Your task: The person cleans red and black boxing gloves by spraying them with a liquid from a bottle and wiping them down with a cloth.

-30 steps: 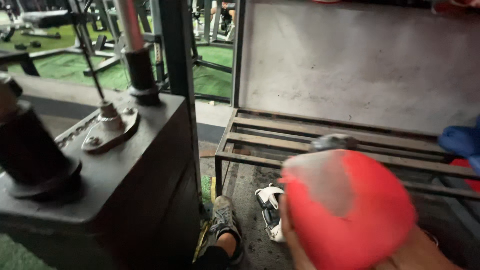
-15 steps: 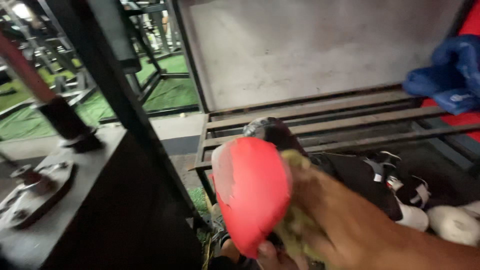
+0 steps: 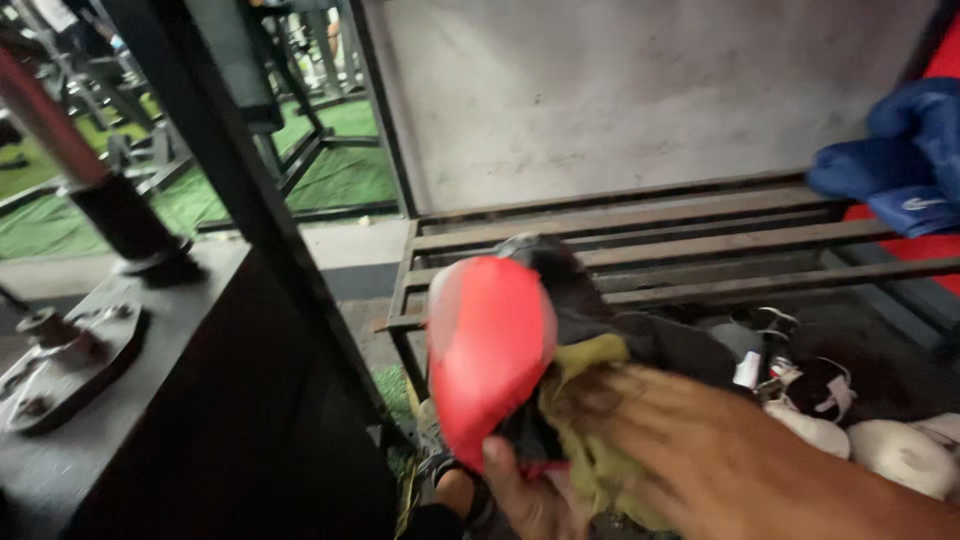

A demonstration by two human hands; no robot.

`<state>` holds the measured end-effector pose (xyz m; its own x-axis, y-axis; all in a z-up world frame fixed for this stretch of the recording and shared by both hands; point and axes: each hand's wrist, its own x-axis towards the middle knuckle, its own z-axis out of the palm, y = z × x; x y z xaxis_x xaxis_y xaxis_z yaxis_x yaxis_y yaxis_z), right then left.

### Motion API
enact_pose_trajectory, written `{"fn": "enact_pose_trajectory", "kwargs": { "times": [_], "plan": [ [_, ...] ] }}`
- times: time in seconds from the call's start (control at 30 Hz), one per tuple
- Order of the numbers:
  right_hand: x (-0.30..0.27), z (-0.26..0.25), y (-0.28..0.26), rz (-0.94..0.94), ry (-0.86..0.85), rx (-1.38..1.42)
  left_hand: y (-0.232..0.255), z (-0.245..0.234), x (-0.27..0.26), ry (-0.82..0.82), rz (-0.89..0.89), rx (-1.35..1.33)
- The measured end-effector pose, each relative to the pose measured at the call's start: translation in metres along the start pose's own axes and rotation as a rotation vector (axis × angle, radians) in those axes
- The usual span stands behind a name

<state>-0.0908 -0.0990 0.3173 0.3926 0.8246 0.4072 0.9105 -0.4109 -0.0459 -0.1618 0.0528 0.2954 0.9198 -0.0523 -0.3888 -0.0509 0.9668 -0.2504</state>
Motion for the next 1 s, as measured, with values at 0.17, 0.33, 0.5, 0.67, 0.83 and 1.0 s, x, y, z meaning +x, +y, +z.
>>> {"fn": "enact_pose_trajectory", "kwargs": {
  "times": [0.17,0.33,0.5,0.67,0.83,1.0],
  "plan": [
    [0.008,-0.005,0.016,0.271,0.282,-0.141,-0.002,-0.051,0.13,-0.677,0.143,0.246],
    [0.008,0.002,0.026,0.369,0.182,-0.041,-0.026,-0.036,0.112,-0.672,0.419,0.314],
    [0.006,0.011,0.021,0.246,0.004,0.043,-0.008,-0.015,0.098,-0.66,0.42,0.31],
    [0.003,0.012,0.021,0.195,0.076,0.163,0.0,0.004,0.091,-0.361,0.425,0.174],
    [-0.011,0.021,0.035,0.609,0.253,-0.012,-0.011,-0.044,0.125,-0.334,0.367,0.274],
    [0.027,0.001,0.018,0.341,0.61,0.0,-0.02,-0.032,0.107,-0.547,0.348,0.311]
  ]
}}
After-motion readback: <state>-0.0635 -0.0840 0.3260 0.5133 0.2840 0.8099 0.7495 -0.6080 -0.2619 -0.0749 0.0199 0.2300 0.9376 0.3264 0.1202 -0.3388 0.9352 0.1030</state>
